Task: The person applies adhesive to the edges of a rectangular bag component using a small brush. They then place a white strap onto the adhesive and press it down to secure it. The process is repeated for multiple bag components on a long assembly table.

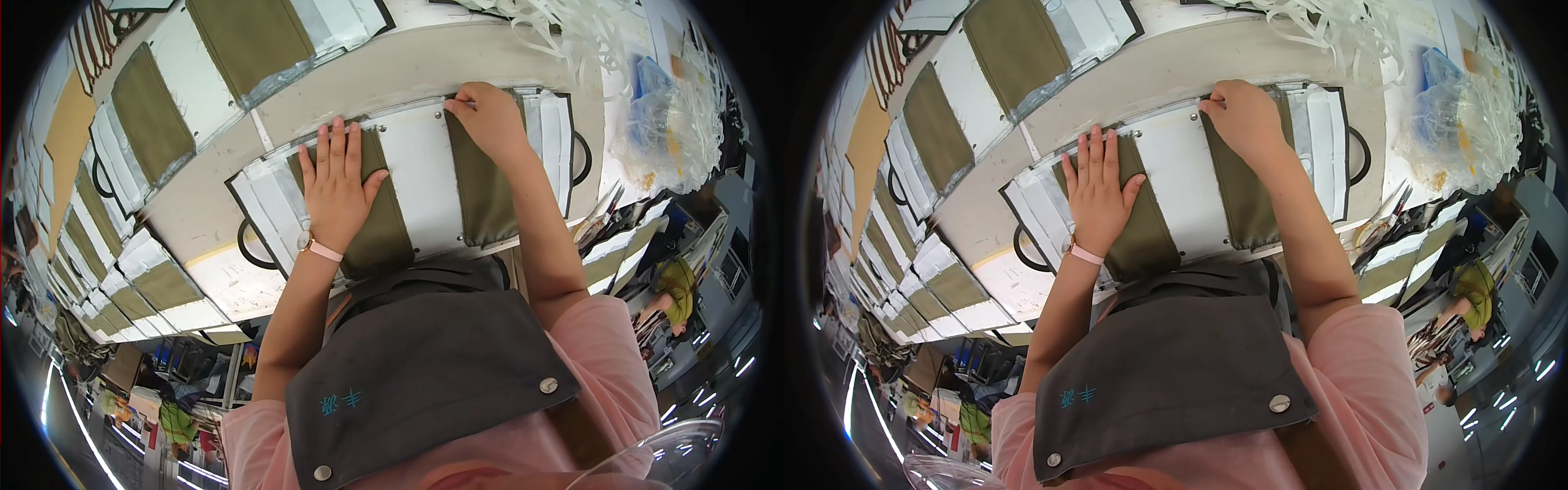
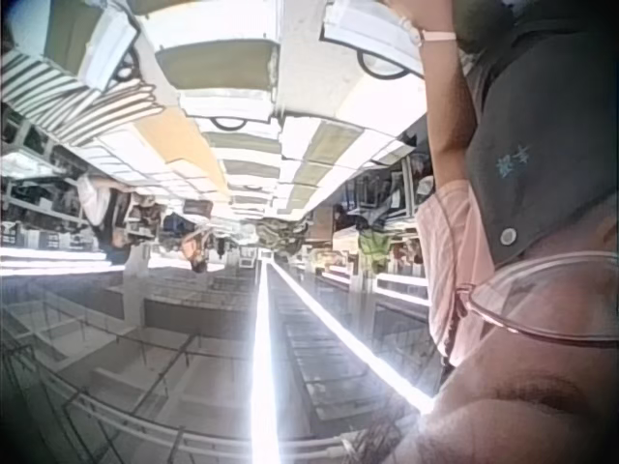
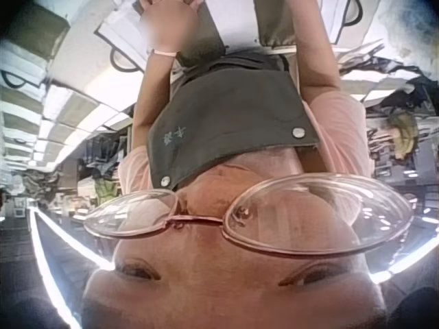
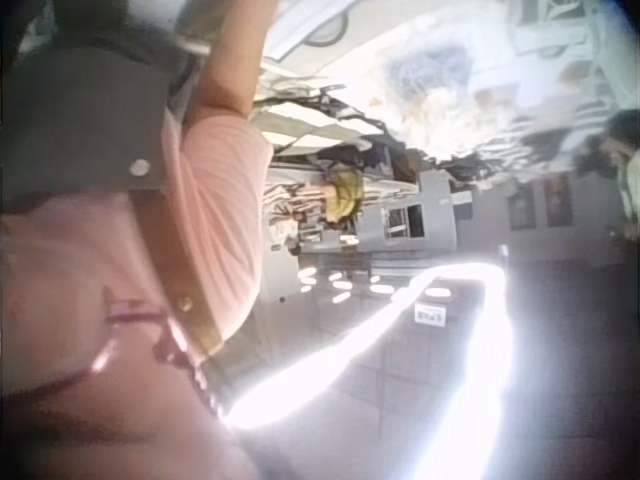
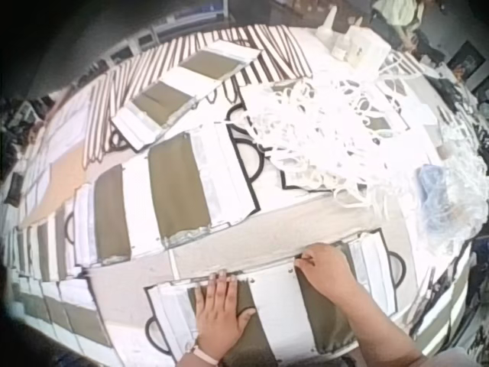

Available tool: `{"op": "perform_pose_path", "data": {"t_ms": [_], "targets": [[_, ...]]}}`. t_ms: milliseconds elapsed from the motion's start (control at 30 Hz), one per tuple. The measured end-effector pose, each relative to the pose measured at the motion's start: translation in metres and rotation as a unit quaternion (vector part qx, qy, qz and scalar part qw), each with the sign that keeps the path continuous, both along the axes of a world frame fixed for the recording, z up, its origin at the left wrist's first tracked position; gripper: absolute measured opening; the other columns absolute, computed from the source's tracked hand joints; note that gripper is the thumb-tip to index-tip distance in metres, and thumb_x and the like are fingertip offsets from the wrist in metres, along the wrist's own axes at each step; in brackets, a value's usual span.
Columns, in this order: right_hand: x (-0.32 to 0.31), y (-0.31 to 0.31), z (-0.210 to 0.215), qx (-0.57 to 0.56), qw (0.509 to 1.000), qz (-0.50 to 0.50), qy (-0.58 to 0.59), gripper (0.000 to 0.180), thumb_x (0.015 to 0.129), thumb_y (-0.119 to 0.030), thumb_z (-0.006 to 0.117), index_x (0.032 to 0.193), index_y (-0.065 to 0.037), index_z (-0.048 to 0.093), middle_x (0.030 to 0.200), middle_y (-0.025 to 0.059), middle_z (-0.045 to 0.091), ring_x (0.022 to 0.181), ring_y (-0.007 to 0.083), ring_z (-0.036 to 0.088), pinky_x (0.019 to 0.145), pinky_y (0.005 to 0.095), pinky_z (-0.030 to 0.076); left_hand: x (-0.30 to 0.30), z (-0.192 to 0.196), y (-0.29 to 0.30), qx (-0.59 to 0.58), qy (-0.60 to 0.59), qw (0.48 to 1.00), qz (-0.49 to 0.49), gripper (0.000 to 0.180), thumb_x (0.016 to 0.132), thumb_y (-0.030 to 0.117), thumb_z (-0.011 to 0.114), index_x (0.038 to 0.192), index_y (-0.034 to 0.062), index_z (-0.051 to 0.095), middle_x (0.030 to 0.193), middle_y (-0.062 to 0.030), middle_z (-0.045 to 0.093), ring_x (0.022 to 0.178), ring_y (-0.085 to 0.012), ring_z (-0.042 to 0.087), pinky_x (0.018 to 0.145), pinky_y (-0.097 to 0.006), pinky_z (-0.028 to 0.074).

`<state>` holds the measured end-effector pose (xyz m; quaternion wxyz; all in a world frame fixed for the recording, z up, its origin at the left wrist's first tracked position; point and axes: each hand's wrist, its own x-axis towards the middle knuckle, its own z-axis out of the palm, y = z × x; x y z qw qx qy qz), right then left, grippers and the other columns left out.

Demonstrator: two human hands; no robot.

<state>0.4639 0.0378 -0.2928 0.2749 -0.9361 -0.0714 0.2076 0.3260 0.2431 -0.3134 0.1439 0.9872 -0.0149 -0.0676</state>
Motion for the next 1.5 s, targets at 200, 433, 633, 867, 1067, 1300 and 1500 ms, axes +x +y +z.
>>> {"op": "perform_pose_path", "data": {"t_ms": [200,433,633,867,1067,1300,1500], "targets": [[-0.002,0.001,-0.005,-0.014,1.0,0.009,-0.022,0.021,0.079,-0.021,0.066,0.071,-0.002,0.059,0.073,0.0131,0.06,0.068,0.0315,0.058,0.061,0.0394,0.045,0.002,0.003,-0.011,0.018,-0.006,0.999,0.026,0.072,0.087,0.047,0.052,0.141,0.0036,0.032,0.148,-0.0135,0.026,0.137,-0.0315,0.023,0.11,-0.053,0.012],[-0.002,-0.013,0.011,-0.06,0.997,-0.015,-0.045,0.024,0.078,-0.023,0.069,0.074,-0.001,0.06,0.068,0.01,0.061,0.06,0.0225,0.055,0.058,0.0324,0.043,0.039,-0.009,-0.053,-0.053,-0.035,0.995,-0.082,0.075,0.084,0.044,0.056,0.141,0.0025,0.031,0.148,-0.0131,0.028,0.138,-0.0276,0.024,0.11,-0.051,0.014],[0.019,-0.064,0.013,0.064,0.985,-0.119,0.11,0.02,0.08,-0.019,0.068,0.076,0.0,0.062,0.063,-0.0019,0.055,0.058,0.0059,0.045,0.053,0.0241,0.037,0.038,-0.008,-0.053,-0.049,-0.024,0.995,-0.081,0.073,0.085,0.046,0.055,0.14,0.0035,0.032,0.148,-0.0122,0.028,0.138,-0.0256,0.023,0.111,-0.049,0.015],[0.022,-0.06,0.005,0.022,0.99,-0.117,0.074,0.021,0.079,-0.018,0.068,0.073,0.0,0.06,0.059,0.0007,0.052,0.054,0.0085,0.044,0.051,0.0269,0.036,0.039,-0.008,-0.053,-0.047,-0.024,0.995,-0.083,0.071,0.086,0.045,0.053,0.14,0.003,0.033,0.148,-0.0126,0.028,0.138,-0.0261,0.022,0.111,-0.049,0.015],[0.019,-0.056,0.002,-0.002,0.993,-0.114,0.033,0.02,0.078,-0.018,0.068,0.073,0.0,0.06,0.058,0.004,0.053,0.053,0.0115,0.045,0.051,0.0289,0.037,0.039,-0.008,-0.053,-0.055,-0.029,0.995,-0.082,0.07,0.086,0.043,0.054,0.139,0.0023,0.035,0.148,-0.0133,0.028,0.138,-0.0274,0.023,0.111,-0.05,0.014],[0.019,-0.055,0.004,-0.009,0.994,-0.104,0.031,0.021,0.078,-0.02,0.067,0.074,-0.001,0.061,0.059,0.0067,0.054,0.054,0.0146,0.048,0.053,0.0303,0.039,0.047,0.007,-0.071,-0.06,-0.084,0.992,-0.073,0.063,0.08,0.028,0.064,0.132,0.0013,0.042,0.14,-0.0151,0.037,0.131,-0.0325,0.031,0.107,-0.051,0.022],[0.019,-0.056,-0.001,-0.023,0.996,-0.087,0.013,0.022,0.077,-0.021,0.067,0.076,0.0,0.06,0.068,0.0117,0.059,0.063,0.0229,0.056,0.06,0.0341,0.043,0.067,-0.005,-0.093,-0.133,-0.151,0.967,-0.155,0.059,0.074,0.02,0.068,0.126,0.0013,0.047,0.118,-0.009,0.048,0.106,-0.0261,0.046,0.091,-0.04,0.038]]}}
